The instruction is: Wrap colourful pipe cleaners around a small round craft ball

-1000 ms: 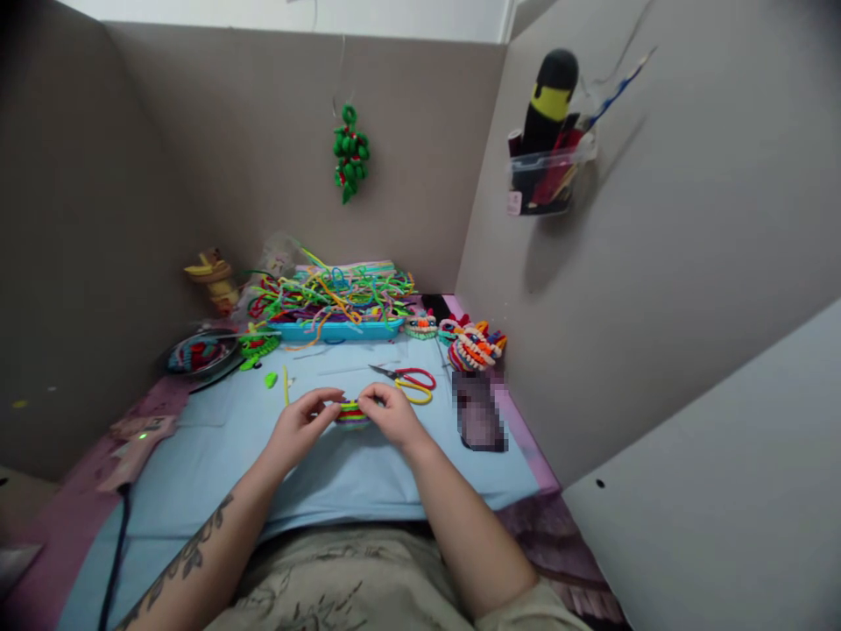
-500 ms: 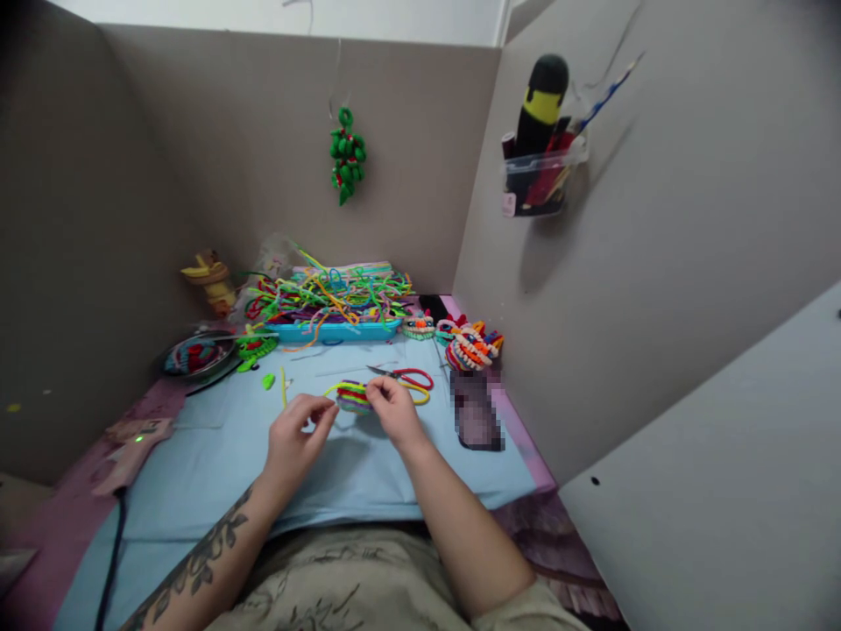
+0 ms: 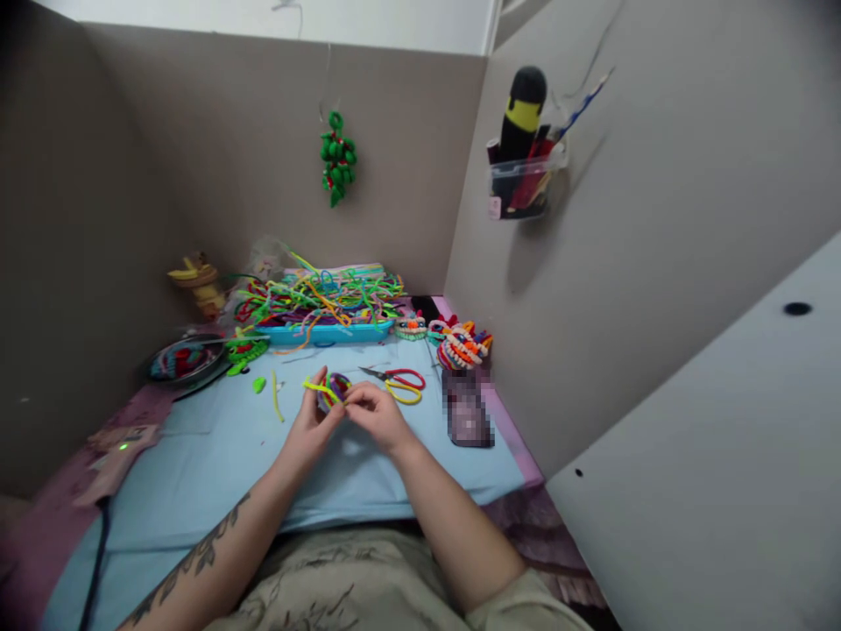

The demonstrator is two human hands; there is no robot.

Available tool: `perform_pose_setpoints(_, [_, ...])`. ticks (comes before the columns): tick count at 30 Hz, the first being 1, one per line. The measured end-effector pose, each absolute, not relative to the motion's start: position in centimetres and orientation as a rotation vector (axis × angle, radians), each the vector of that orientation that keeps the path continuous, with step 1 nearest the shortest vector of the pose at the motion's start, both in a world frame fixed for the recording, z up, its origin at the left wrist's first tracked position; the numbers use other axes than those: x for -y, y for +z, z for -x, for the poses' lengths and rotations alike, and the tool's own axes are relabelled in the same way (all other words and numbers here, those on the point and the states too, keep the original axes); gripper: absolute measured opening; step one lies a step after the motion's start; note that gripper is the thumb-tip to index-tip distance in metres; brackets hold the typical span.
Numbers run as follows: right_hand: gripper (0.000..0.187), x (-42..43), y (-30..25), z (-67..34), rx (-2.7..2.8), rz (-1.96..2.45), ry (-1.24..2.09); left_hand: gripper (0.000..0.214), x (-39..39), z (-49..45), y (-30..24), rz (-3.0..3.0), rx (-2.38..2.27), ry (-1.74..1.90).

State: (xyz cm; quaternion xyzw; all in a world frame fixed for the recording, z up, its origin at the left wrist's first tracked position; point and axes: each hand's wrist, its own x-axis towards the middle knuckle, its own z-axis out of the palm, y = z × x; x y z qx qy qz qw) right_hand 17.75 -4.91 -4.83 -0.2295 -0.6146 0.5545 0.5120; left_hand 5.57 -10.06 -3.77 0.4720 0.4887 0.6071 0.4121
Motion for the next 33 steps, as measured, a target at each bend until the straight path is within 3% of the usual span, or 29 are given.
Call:
perform_pose_setpoints(4, [0.012, 5.5, -4.1, -19.2, 1.61, 0.607, 1.222, 0.07, 10.0, -4.6, -4.4, -1.136, -1.216, 1.54])
perform_pose_setpoints(10, [0.03, 7.5, -6.8, -27.9, 1.306, 1.195, 0.589, 0.067, 9.8, -4.0, -5.3, -0.999, -1.205, 1.551])
perform_pose_setpoints(16, [0.027, 8.0, -9.2, -35.1, 1.522, 1.491, 0.064, 0.068, 9.5, -4.4, -4.9, -1.03, -1.245, 1.575])
perform_pose_setpoints(33, [0.034, 4.4, -9.9, -35.0, 1.768, 1.543, 0.145, 0.07, 9.7, -4.1, -4.8, -1.011, -1.272, 1.614])
